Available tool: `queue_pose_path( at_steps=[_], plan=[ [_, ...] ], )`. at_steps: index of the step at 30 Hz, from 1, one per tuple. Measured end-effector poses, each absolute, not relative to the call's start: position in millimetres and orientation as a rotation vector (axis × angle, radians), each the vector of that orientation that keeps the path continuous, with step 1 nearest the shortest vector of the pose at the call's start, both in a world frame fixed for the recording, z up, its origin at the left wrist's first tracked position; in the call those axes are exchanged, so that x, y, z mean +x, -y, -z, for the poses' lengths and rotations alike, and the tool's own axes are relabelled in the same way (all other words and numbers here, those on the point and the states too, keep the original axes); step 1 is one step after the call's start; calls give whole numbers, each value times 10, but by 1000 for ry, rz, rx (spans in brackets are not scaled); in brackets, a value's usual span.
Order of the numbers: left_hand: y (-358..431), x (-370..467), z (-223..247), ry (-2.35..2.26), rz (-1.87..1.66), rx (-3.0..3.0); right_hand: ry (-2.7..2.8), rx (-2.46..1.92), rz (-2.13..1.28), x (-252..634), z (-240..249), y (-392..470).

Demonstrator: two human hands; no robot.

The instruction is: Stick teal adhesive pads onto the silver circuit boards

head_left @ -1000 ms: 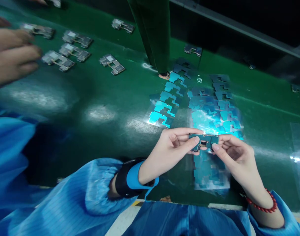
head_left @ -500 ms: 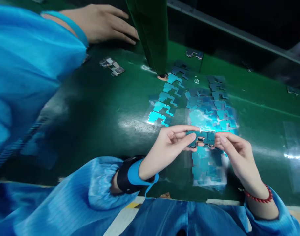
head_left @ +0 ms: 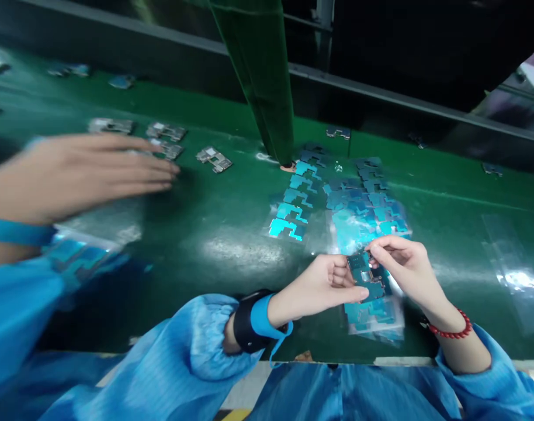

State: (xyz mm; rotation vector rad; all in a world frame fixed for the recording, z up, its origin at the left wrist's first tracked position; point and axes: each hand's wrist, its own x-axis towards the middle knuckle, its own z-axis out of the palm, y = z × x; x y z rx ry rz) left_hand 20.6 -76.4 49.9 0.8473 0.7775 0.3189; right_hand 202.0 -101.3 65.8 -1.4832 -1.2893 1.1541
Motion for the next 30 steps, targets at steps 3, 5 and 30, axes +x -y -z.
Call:
queue_pose_path(
  at_steps=[3, 5, 30],
  plan=[
    [806, 231, -518, -813, -484, 761, 1301, -1447, -1159, 2014, -645, 1027],
    [822, 252, -529, -857, -649, 742, 1314, -1449, -1141, 2020, -628, 1045],
    [810, 265, -534, -829, -685, 724, 1324, -1458, -1129, 2082, -622, 1058]
  ],
)
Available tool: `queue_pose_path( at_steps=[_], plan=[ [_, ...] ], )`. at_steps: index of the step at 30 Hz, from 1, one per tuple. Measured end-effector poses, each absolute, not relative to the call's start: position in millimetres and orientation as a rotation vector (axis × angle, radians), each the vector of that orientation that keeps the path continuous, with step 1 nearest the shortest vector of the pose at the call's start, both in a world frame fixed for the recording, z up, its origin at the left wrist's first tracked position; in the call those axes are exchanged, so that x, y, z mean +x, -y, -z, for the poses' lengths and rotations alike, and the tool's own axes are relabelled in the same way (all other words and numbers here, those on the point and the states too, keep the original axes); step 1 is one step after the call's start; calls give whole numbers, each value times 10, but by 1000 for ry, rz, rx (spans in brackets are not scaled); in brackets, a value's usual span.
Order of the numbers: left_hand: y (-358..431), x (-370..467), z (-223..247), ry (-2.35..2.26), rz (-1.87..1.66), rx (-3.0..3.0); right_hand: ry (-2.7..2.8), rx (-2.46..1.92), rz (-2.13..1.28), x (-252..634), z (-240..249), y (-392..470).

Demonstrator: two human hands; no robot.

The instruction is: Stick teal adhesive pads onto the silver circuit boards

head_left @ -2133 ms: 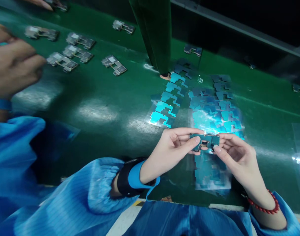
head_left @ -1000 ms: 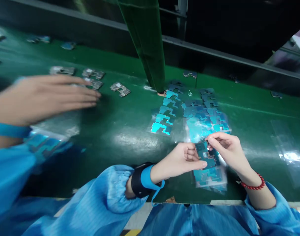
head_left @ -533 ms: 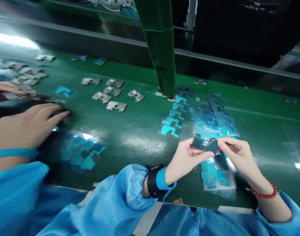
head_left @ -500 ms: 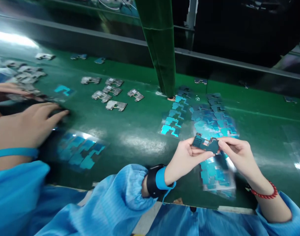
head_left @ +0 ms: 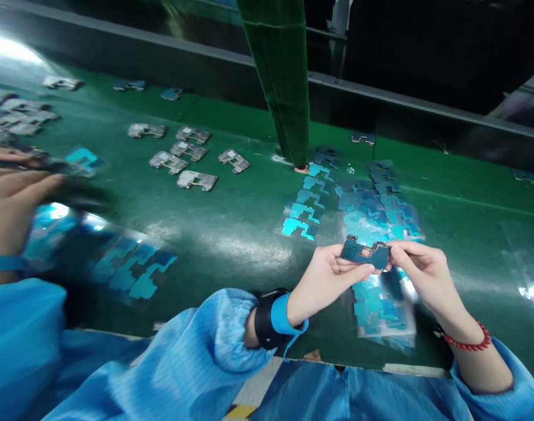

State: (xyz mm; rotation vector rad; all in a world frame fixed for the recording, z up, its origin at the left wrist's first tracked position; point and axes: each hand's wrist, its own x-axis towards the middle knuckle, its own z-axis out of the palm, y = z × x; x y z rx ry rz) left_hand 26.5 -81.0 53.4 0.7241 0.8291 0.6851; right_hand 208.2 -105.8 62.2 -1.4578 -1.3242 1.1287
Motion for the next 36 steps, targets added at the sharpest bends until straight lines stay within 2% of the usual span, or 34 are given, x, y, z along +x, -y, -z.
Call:
queue_pose_path(
  at_steps=[36],
  plan=[
    [814, 222, -505, -625, -671, 599, 1302, -1536, -956, 2136, -593, 1103]
  ],
)
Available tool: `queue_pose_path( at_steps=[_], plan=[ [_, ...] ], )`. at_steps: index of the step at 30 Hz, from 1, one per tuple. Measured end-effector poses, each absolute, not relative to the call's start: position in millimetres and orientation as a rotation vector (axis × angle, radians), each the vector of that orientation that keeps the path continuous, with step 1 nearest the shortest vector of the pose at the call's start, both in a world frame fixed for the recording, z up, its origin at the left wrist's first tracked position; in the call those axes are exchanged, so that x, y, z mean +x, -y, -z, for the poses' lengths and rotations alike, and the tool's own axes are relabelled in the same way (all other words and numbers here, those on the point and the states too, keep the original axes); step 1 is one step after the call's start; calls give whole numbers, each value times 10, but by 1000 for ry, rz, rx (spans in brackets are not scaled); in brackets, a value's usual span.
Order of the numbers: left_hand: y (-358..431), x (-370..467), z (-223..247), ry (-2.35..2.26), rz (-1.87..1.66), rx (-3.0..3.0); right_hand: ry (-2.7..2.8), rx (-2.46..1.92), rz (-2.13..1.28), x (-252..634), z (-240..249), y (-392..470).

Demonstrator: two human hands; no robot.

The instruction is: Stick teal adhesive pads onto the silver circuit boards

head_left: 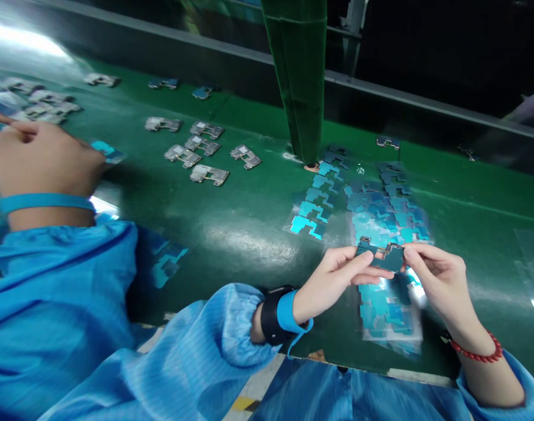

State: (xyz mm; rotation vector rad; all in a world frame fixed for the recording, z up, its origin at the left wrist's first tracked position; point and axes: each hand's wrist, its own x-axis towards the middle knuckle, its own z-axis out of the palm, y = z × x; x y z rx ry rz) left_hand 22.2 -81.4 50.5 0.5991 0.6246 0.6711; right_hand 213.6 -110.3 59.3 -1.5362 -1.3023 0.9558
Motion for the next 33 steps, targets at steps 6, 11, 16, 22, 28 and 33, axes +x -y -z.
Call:
queue_pose_path(
  at_steps=[6, 11, 16, 22, 28, 33],
  plan=[
    [659, 188, -487, -791, -732, 721, 1292, -1554, -885, 2116, -559, 1025],
    [311, -3, -528, -775, -990, 762, 1355, -1487, -1033, 2115, -615, 723],
    [-221, -466, -596, -777, -1443, 729, 1404, -1462, -919, 2431, -455, 300],
    [-672, -976, -460, -863, -1727, 628, 1215, -1449, -777, 2968, 15, -226],
    [-739, -1075, -287, -908, -1775, 453, 1071, -1377, -738, 3051, 194, -303],
    [-780, -1087, -167, -985, -1768, 332, 1038, -1320, -699, 3067, 171, -267]
  ],
)
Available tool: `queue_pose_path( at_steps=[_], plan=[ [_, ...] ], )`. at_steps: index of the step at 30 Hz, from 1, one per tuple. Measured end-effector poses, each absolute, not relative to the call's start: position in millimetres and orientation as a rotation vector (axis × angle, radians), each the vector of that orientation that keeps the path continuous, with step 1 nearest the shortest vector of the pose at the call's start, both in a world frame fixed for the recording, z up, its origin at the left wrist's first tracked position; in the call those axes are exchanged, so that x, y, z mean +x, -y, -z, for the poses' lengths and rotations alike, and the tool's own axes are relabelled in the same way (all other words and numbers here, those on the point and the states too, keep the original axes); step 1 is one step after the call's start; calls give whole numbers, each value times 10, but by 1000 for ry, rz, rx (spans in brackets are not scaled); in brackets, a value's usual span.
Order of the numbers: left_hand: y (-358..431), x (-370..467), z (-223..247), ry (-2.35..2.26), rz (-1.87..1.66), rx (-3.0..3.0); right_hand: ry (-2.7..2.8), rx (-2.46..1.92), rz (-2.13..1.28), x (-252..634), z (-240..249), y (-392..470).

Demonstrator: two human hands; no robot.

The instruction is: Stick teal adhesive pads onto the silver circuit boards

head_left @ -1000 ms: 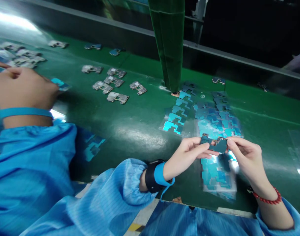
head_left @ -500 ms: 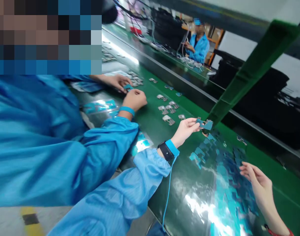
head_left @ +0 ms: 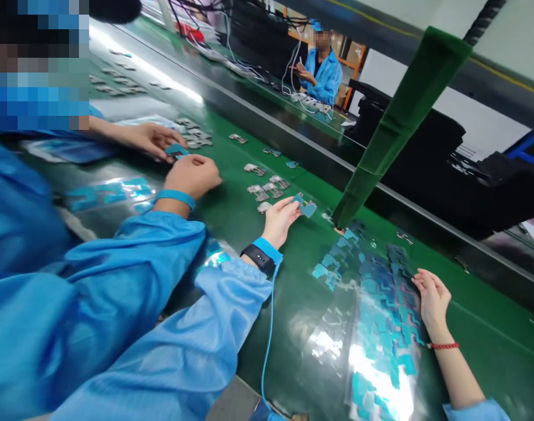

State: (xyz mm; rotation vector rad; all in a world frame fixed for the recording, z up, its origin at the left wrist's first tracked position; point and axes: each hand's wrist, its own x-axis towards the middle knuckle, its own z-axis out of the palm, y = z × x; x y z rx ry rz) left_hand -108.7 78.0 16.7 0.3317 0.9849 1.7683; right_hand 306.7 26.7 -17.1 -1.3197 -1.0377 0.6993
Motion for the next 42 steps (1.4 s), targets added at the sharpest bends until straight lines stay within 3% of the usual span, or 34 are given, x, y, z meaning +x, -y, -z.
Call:
queue_pose_path(
  at_steps=[9, 42],
  plan=[
    [-776, -1058, -58, -1126, -1738, 322, 959, -1191, -804, 3107, 199, -247],
    [-768, -1066, -85, -1031, -1713, 285, 959, -1337, -812, 3166, 297, -289]
  ],
)
